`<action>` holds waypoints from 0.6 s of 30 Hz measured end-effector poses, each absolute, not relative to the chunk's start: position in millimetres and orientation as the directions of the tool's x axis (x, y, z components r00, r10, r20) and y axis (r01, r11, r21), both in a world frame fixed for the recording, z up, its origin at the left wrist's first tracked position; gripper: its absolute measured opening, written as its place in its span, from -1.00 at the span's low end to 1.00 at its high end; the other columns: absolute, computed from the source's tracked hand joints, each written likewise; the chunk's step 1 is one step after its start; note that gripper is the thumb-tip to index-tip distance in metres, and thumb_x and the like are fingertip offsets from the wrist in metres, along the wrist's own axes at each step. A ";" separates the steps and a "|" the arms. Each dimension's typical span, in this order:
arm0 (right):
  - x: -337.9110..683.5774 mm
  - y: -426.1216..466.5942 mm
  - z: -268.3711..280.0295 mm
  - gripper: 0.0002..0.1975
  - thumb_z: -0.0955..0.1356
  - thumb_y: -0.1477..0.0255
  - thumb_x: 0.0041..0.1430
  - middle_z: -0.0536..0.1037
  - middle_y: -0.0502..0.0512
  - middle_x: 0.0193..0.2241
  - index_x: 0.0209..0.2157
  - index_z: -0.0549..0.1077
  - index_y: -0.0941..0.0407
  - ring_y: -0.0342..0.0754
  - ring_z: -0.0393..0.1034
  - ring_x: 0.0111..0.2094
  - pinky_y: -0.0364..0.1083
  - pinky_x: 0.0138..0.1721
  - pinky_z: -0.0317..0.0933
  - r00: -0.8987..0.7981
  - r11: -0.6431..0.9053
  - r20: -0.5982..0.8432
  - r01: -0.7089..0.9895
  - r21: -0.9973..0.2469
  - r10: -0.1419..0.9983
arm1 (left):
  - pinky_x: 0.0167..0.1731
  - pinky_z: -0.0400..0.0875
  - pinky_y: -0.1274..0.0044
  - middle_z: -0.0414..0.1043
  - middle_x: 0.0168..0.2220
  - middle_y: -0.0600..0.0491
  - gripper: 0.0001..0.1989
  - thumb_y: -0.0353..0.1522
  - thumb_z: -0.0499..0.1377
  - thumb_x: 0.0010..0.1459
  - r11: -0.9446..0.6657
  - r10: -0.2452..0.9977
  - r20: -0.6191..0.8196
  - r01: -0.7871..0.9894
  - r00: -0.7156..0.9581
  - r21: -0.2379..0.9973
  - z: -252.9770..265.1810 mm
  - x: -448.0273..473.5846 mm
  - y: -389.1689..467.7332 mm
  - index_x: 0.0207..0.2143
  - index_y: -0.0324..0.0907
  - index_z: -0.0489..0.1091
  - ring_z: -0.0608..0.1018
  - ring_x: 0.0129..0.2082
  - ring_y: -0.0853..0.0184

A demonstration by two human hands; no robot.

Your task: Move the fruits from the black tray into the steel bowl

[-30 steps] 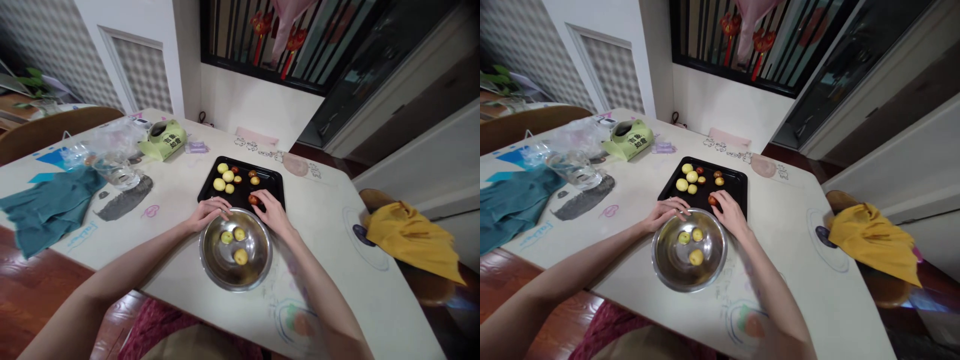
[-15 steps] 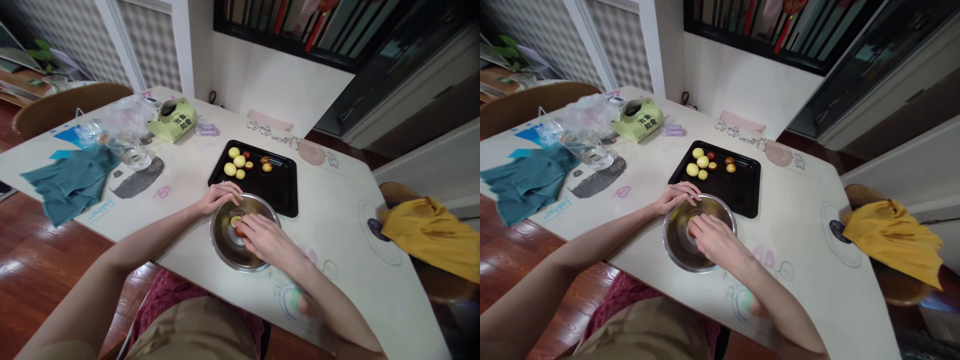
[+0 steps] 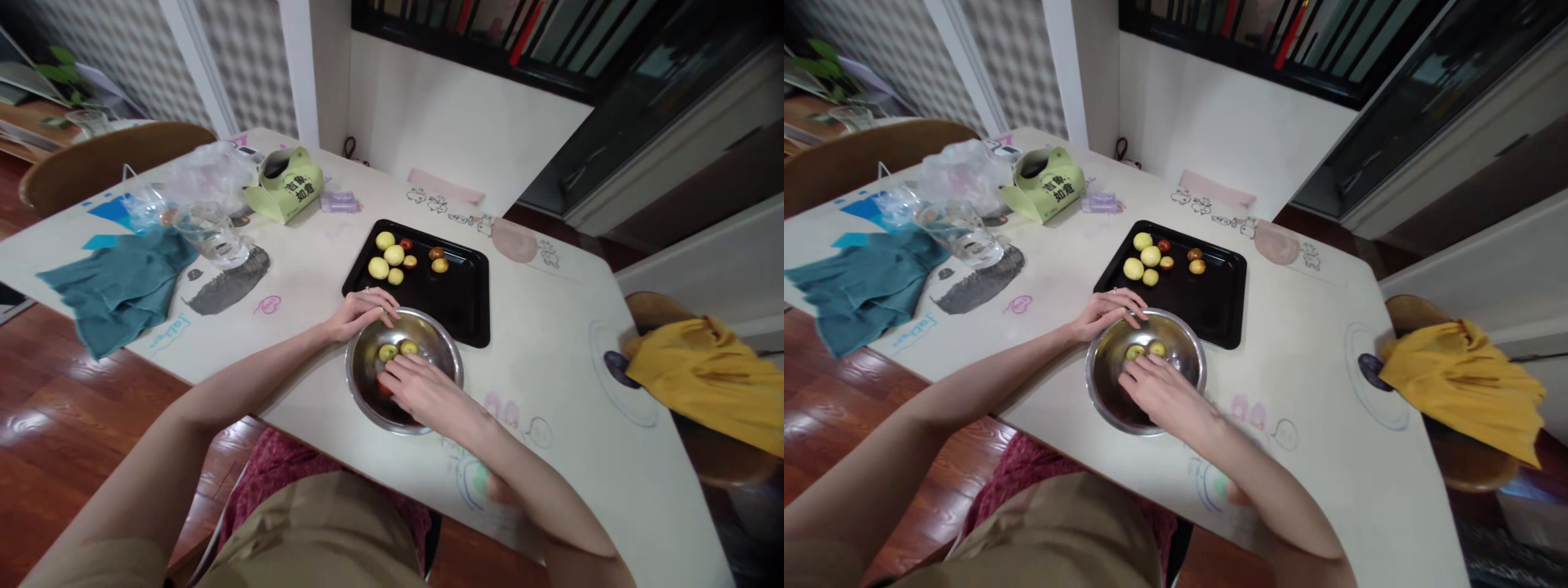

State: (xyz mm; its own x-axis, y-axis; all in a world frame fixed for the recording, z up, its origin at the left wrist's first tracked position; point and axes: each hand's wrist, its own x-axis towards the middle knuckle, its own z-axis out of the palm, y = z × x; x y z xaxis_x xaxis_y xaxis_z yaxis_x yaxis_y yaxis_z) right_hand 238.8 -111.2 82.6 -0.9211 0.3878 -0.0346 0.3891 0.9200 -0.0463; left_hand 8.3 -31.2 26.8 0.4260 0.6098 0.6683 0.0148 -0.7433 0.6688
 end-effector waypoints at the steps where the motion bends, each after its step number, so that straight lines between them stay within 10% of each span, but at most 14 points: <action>1: 238.9 -111.0 82.0 -0.86 0.42 0.56 0.34 0.59 0.15 -0.15 -0.09 0.51 0.13 0.09 0.50 0.02 0.06 0.13 0.37 -0.919 0.918 -0.029 0.394 -0.049 0.393 | 0.05 0.50 0.21 0.70 -0.17 -0.16 -0.47 -0.18 -0.02 0.54 -0.743 0.610 0.668 0.016 0.427 0.669 26.7 8.3 -31.1 -0.27 -0.19 0.68 0.64 -0.01 0.10; 10: 252.3 -81.9 96.6 -0.84 0.40 0.32 0.45 0.63 0.12 -0.24 -0.10 0.54 0.12 0.06 0.53 -0.15 0.03 -0.05 0.35 -0.896 0.901 0.127 0.406 -0.155 0.425 | 0.06 0.50 0.20 0.70 -0.17 -0.16 -0.50 -0.20 -0.01 0.53 -0.748 0.605 0.678 0.008 0.418 0.663 22.4 8.5 -29.5 -0.27 -0.20 0.67 0.64 -0.01 0.09; 18: 295.1 -3.8 72.1 -0.72 0.24 0.40 0.49 0.61 0.23 -0.05 0.06 0.53 0.10 0.14 0.50 0.01 0.12 0.10 0.40 -0.512 0.668 0.450 0.669 -0.326 0.732 | 0.10 0.51 0.19 0.69 -0.09 -0.14 -0.54 -0.26 -0.05 0.55 -0.783 0.577 0.690 0.058 0.436 0.619 23.8 4.9 -28.9 -0.09 -0.18 0.66 0.63 0.04 0.11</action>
